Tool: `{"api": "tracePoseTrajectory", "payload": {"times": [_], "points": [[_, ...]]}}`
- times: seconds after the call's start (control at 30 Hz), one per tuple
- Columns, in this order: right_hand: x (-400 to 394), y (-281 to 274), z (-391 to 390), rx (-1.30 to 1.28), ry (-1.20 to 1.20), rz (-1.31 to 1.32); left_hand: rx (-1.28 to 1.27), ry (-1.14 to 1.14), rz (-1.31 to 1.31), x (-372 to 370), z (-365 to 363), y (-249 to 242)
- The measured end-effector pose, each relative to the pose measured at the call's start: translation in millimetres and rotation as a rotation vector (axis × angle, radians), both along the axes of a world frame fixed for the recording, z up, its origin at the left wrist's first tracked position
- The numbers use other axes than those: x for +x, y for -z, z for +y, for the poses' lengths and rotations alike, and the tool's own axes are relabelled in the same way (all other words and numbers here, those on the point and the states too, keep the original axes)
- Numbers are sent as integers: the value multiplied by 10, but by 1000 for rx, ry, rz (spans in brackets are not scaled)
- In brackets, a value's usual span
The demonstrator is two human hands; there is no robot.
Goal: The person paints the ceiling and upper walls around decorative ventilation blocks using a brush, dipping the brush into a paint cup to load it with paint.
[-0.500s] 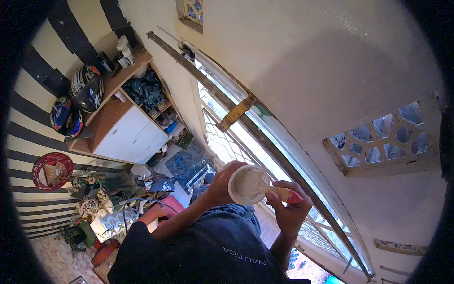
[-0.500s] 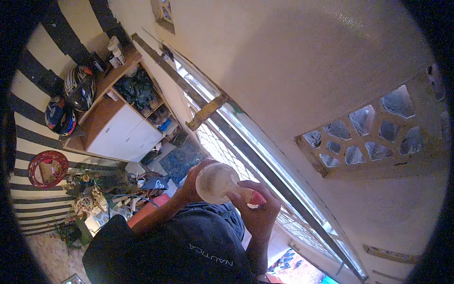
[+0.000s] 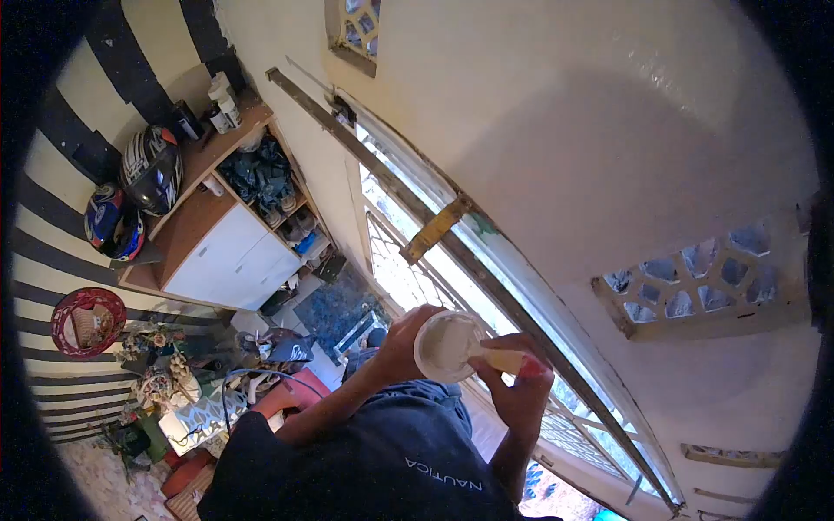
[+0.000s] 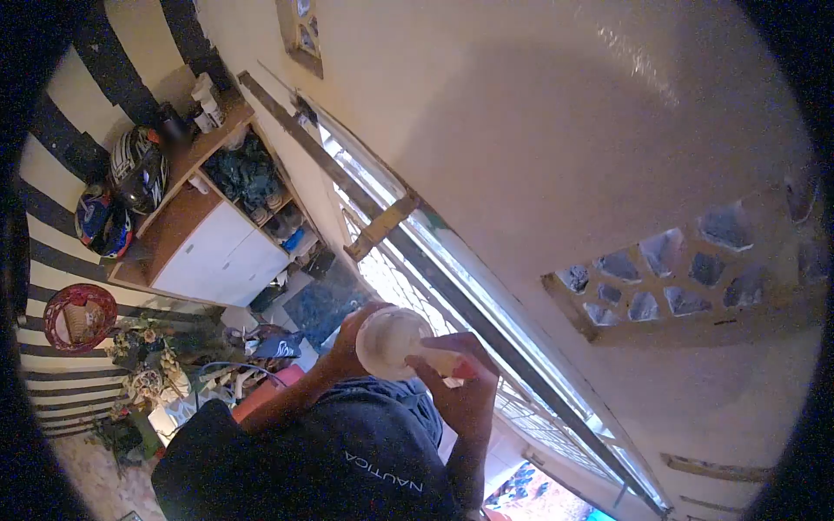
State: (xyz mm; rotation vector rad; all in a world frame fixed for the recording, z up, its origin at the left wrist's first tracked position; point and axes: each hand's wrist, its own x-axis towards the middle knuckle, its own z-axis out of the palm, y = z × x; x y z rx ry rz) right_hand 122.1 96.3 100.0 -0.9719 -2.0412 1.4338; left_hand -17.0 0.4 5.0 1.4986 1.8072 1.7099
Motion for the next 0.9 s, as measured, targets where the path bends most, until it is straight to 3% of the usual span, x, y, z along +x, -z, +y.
{"api": "tracePoseTrajectory", "payload": {"times": [0.07, 0.13, 0.2, 0.27, 0.33, 0.47, 0.67, 0.83, 0.9], "points": [[-44, -52, 57, 397, -141, 84, -68, 31, -92, -11, 3, -42], [-39, -70, 51, 391, -132, 109, 4, 37, -74, -15, 29, -81], [-56, -100, 51, 173, -76, 274, -95, 72, -170, -33, 23, -187], [-10, -167, 114, 211, -105, 266, -127, 106, -190, -71, 14, -428], [-56, -283, 167, 200, -182, 525, -134, 122, -119, -126, 30, -641], [-229, -621, 235, 201, -278, 706, -143, 139, -210, -266, 89, -1010], [-460, -834, 276, 186, -325, 708, -129, 110, -318, -412, 197, -1109], [-502, -1120, 304, 357, -370, 387, -109, 138, -492, -446, 174, -1226], [-502, -1192, 241, 203, -314, 439, -157, 144, -478, -453, 154, -1246]]}}
